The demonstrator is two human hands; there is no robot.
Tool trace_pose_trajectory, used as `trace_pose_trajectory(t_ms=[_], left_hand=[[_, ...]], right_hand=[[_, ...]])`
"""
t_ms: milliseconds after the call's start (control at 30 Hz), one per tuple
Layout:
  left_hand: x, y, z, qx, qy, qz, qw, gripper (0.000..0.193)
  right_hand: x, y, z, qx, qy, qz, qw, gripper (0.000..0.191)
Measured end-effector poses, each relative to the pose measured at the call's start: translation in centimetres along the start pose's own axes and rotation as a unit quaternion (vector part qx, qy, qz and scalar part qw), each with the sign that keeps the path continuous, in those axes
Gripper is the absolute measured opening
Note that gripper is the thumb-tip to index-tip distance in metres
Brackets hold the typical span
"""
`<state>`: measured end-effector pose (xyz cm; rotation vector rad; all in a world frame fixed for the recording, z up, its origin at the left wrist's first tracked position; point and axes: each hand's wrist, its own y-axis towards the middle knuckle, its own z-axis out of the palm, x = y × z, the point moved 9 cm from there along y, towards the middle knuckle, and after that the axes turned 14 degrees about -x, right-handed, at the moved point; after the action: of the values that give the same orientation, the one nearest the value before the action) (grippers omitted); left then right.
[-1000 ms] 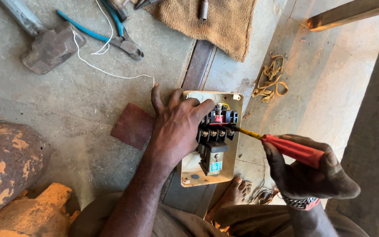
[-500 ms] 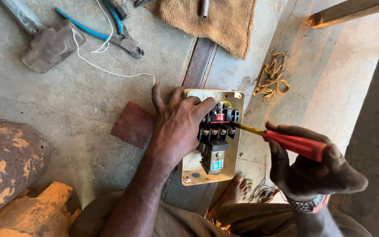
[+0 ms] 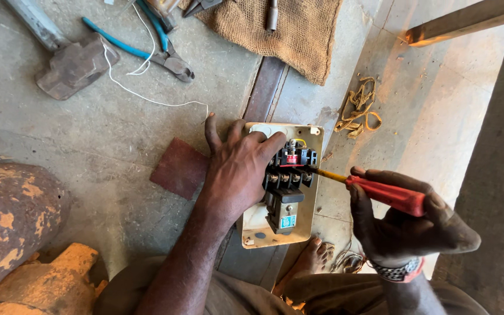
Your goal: The person is sitting on the floor and using a screwdriver to tighten screws on an electrical component inside a small box. The person adjusts the component and continues to tighten screws.
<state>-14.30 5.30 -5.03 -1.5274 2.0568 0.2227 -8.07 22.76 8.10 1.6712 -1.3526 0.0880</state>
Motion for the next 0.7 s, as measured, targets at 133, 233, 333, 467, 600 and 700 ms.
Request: trace_pose_trajectory(t_ms=[133, 233, 333, 467, 600, 700], left_hand=[[-0.4, 0.3, 0.1, 0.005, 0.006, -0.001, 1.0, 0.089], [-0.6, 0.5, 0.3, -0.001, 0.004, -0.003, 1.0, 0.094], [-0.8, 0.5, 0.8, 0.012, 0.008, -0.005, 1.0, 0.092], [-0.8, 0.3, 1.2, 0.006, 0.021, 0.004, 1.0, 0.095], [-0.3, 0.3, 1.6, 0.021, 0.015, -0.002, 1.0, 0.099], [-0.1, 0.6, 1.4, 0.023, 0.022, 0.001, 0.999, 0.097]], right_hand=[[-1.1, 0.9, 0.3, 0.096, 0.115, 0.019, 0.989, 0.07], [-3.0, 0.3, -0.2, 0.113, 0.254, 0.096, 0.956, 0.054], [-4.3, -0.9, -1.0, 0.06, 0.278, 0.124, 0.95, 0.051], [-2.4, -0.7, -2.4, 0.001, 0.043, -0.031, 0.999, 0.065], [-1.9, 0.2, -1.0, 0.06, -0.057, 0.041, 0.996, 0.044], [-1.3, 1.5, 0.0, 0.082, 0.059, 0.072, 0.992, 0.044]])
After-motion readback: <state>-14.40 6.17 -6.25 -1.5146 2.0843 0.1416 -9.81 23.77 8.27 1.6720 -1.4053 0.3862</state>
